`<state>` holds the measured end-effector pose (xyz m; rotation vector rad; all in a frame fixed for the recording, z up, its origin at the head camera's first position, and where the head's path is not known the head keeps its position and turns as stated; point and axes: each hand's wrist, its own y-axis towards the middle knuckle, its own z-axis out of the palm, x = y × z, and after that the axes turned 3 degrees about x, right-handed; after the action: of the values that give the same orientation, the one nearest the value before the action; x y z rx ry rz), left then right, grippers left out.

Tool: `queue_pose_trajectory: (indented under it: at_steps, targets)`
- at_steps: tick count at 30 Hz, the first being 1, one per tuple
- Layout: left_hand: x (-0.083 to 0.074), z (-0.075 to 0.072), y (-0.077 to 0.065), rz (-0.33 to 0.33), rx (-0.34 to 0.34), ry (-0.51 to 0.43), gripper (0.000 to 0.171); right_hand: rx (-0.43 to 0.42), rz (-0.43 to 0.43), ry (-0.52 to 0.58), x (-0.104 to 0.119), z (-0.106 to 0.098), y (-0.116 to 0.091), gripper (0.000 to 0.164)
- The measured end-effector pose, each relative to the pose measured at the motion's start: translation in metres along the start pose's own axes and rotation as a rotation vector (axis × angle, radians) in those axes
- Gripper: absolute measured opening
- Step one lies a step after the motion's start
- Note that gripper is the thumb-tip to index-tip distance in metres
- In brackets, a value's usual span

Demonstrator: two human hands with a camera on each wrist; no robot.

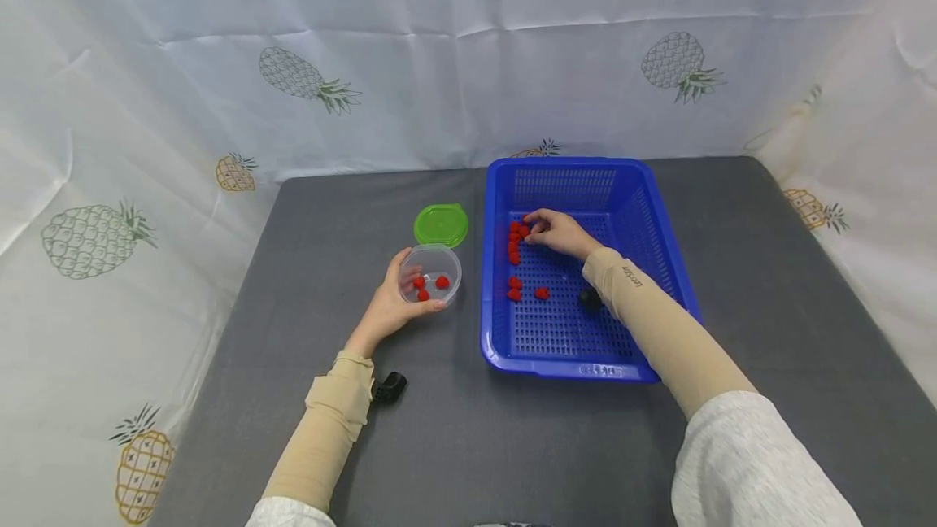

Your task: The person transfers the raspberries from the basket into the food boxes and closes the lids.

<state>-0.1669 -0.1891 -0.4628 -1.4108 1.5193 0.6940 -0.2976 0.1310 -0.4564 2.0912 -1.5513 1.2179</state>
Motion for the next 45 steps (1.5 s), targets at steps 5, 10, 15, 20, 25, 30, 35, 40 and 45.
queue_pose_trajectory:
  at_steps: [5,10,15,20,25,30,35,40,45]
  targets:
    - [-0.002,0.0,-0.001,-0.006,0.007,-0.013,0.106,-0.006,-0.023,-0.024,0.002,0.002,0.0,0.04]
    - [-0.019,-0.002,-0.009,-0.004,0.019,-0.025,0.104,-0.014,-0.031,-0.055,0.003,0.005,0.0,0.039]
    - [-0.025,-0.002,-0.014,0.002,0.022,-0.005,0.103,-0.019,-0.022,-0.055,0.003,0.007,-0.001,0.037]
    - [-0.005,0.0,-0.005,-0.004,0.012,0.001,0.106,-0.006,-0.025,-0.077,0.004,0.008,-0.003,0.033]
    - [0.005,0.001,0.0,0.005,-0.01,0.008,0.107,-0.005,-0.027,-0.08,0.005,0.01,-0.003,0.032]
    - [0.006,0.002,0.001,0.013,-0.012,0.015,0.108,-0.009,-0.026,-0.078,0.004,0.01,-0.003,0.031]
    - [0.006,0.001,0.001,0.005,-0.008,0.009,0.107,0.005,-0.031,-0.084,0.004,0.008,-0.003,0.032]
    - [0.0,0.0,-0.002,-0.004,0.0,-0.002,0.106,0.017,-0.02,-0.067,0.004,0.004,-0.003,0.03]
    - [-0.001,0.001,-0.002,0.008,-0.012,0.003,0.107,0.014,-0.013,-0.031,0.001,0.0,-0.002,0.03]
